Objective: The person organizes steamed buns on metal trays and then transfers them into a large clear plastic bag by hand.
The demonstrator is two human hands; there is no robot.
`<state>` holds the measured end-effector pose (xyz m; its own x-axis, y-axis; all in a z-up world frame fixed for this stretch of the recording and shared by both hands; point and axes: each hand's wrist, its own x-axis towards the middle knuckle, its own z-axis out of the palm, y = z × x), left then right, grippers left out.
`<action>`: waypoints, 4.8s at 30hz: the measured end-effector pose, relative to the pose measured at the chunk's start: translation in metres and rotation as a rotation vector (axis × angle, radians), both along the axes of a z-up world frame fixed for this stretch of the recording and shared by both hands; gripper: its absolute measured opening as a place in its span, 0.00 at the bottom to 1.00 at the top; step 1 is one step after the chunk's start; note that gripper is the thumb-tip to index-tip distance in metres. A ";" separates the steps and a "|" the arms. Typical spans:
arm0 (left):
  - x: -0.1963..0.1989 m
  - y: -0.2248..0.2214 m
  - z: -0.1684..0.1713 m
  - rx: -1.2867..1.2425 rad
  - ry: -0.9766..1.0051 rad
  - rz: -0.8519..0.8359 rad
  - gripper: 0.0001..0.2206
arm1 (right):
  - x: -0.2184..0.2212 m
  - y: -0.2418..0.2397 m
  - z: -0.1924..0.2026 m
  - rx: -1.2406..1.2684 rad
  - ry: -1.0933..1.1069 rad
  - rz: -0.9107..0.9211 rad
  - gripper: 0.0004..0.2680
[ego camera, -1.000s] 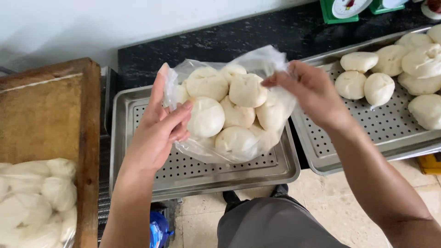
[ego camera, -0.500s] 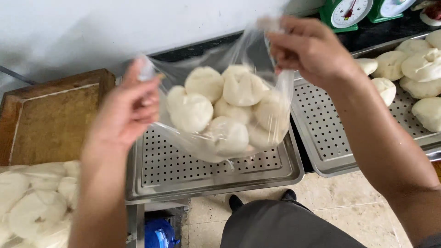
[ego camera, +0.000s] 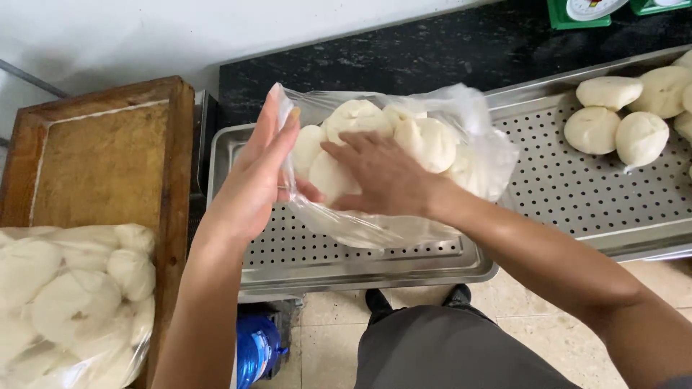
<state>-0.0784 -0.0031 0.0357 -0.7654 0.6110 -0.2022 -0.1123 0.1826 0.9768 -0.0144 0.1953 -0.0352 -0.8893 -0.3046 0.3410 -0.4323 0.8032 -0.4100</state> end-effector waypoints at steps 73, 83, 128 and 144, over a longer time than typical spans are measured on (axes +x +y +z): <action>0.011 0.024 -0.051 -0.170 0.536 -0.073 0.65 | 0.021 0.099 0.008 -0.253 -0.507 -0.513 0.32; 0.006 0.019 -0.047 -0.069 0.283 -0.081 0.54 | 0.044 0.043 0.010 -0.238 -0.150 -0.107 0.29; 0.008 0.023 -0.006 -0.006 -0.109 -0.043 0.50 | 0.022 0.087 -0.014 -0.022 -0.404 -0.604 0.28; 0.012 0.015 -0.010 0.031 -0.079 -0.067 0.51 | 0.019 0.025 -0.021 0.245 -0.061 -0.272 0.32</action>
